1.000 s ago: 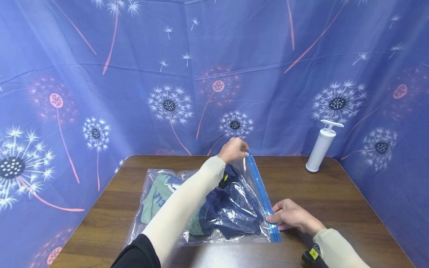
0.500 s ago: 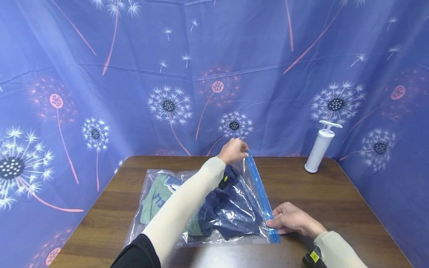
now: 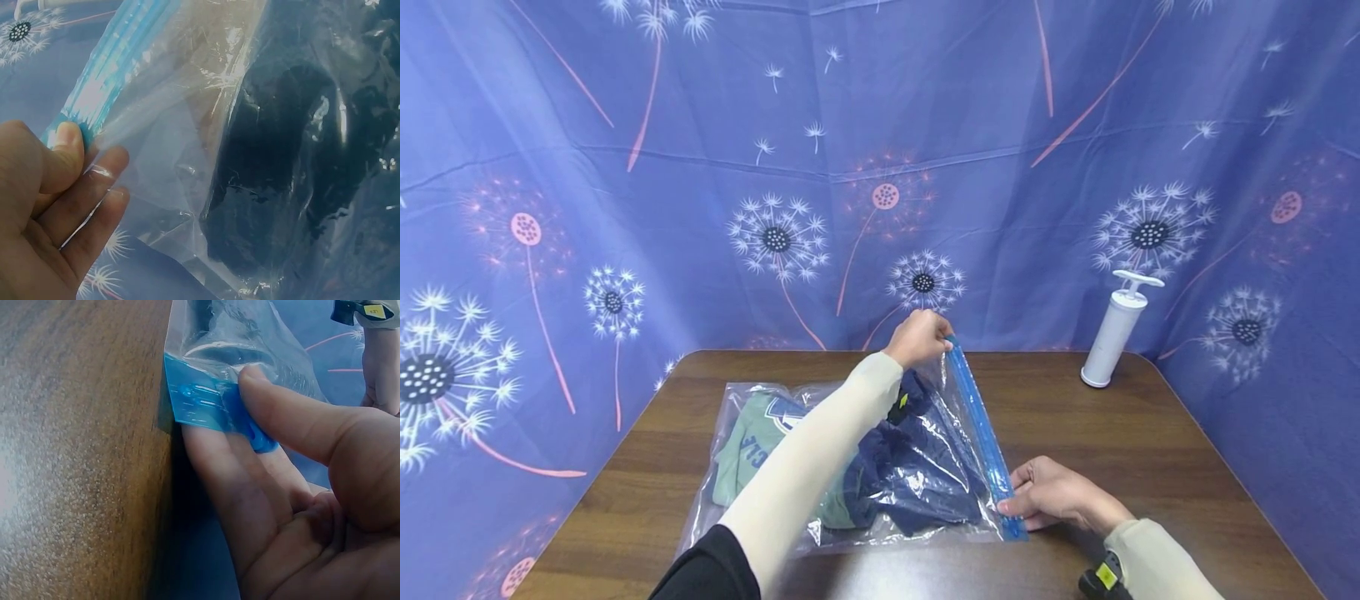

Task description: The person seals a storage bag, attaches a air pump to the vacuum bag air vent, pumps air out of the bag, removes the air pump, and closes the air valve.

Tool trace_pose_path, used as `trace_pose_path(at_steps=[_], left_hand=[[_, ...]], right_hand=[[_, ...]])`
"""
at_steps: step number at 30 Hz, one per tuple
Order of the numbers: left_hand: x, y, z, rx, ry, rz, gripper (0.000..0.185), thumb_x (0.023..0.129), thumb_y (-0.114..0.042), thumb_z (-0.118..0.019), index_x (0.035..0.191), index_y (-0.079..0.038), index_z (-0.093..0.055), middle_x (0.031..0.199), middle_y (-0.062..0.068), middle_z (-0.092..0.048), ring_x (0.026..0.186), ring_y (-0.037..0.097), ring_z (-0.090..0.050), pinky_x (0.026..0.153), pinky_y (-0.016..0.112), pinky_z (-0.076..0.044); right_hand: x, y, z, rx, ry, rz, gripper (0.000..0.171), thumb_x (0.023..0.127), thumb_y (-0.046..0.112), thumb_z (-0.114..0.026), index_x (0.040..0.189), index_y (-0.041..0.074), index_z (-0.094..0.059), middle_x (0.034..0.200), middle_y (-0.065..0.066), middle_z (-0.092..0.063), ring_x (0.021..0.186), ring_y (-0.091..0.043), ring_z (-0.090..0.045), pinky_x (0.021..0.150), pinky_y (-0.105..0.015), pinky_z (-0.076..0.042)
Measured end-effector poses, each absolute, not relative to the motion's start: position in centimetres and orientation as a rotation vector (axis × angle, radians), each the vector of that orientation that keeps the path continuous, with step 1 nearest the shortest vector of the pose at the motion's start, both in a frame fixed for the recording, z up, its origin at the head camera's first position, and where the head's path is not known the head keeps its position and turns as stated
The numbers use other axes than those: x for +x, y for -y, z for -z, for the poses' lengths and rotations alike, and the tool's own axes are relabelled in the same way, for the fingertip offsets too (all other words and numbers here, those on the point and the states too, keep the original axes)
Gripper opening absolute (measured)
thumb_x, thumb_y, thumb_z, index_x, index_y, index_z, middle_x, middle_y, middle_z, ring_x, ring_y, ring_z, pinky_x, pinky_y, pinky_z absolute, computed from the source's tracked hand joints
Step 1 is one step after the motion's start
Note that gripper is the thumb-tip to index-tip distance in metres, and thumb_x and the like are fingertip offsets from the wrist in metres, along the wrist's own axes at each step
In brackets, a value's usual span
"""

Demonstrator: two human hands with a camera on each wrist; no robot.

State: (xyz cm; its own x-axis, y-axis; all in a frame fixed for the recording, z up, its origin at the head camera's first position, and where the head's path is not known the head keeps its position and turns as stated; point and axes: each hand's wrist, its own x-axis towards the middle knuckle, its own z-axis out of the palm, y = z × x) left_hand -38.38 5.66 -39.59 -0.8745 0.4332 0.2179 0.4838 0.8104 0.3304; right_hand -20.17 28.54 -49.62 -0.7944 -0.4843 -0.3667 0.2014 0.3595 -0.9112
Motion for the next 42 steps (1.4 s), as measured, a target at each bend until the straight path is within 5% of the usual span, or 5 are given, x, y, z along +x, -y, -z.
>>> trace_pose_path(at_steps=[7, 24, 31, 42], left_hand=[[-38.7, -5.6, 40.0, -0.739, 2.843, 0.584, 0.017, 0.095, -0.027, -0.076, 0.111, -0.023, -0.081, 0.105, -0.008, -0.079, 0.087, 0.006, -0.072, 0.075, 0.027, -0.060], [-38.9, -4.7, 40.6, -0.707, 2.880, 0.683, 0.021, 0.096, -0.026, -0.075, 0.117, -0.023, -0.078, 0.103, -0.006, -0.076, 0.088, 0.007, -0.070, 0.071, 0.025, -0.057], [-38.7, -2.4, 41.7, -0.861, 2.999, 0.707, 0.045, 0.102, -0.020, -0.066, 0.145, -0.010, -0.057, 0.134, 0.008, -0.069, 0.120, 0.019, -0.068, 0.098, 0.031, -0.056], [-34.8, 9.6, 43.4, -0.999, 2.965, 0.766, 0.049, 0.105, -0.021, -0.062, 0.149, -0.005, -0.049, 0.147, 0.015, -0.058, 0.137, 0.032, -0.056, 0.113, 0.045, -0.047]], right_hand=[[-19.9, -28.9, 49.7, -0.262, -1.984, 1.480, 0.018, 0.093, 0.013, -0.076, 0.096, -0.003, -0.067, 0.076, 0.004, -0.070, 0.066, -0.003, -0.062, 0.057, -0.020, -0.056], [-19.8, -29.3, 50.9, -0.317, -1.876, 1.562, 0.021, 0.095, 0.007, -0.072, 0.106, -0.008, -0.062, 0.089, -0.004, -0.077, 0.080, -0.009, -0.072, 0.065, -0.024, -0.061], [-19.0, -28.8, 50.3, -0.278, -1.944, 1.605, 0.029, 0.096, 0.007, -0.071, 0.113, -0.012, -0.056, 0.090, -0.005, -0.073, 0.081, -0.014, -0.073, 0.069, -0.027, -0.063], [-17.6, -28.8, 49.1, -0.399, -2.355, 1.344, 0.025, 0.095, 0.018, -0.074, 0.103, -0.003, -0.062, 0.072, -0.007, -0.063, 0.056, -0.016, -0.065, 0.048, -0.031, -0.056]])
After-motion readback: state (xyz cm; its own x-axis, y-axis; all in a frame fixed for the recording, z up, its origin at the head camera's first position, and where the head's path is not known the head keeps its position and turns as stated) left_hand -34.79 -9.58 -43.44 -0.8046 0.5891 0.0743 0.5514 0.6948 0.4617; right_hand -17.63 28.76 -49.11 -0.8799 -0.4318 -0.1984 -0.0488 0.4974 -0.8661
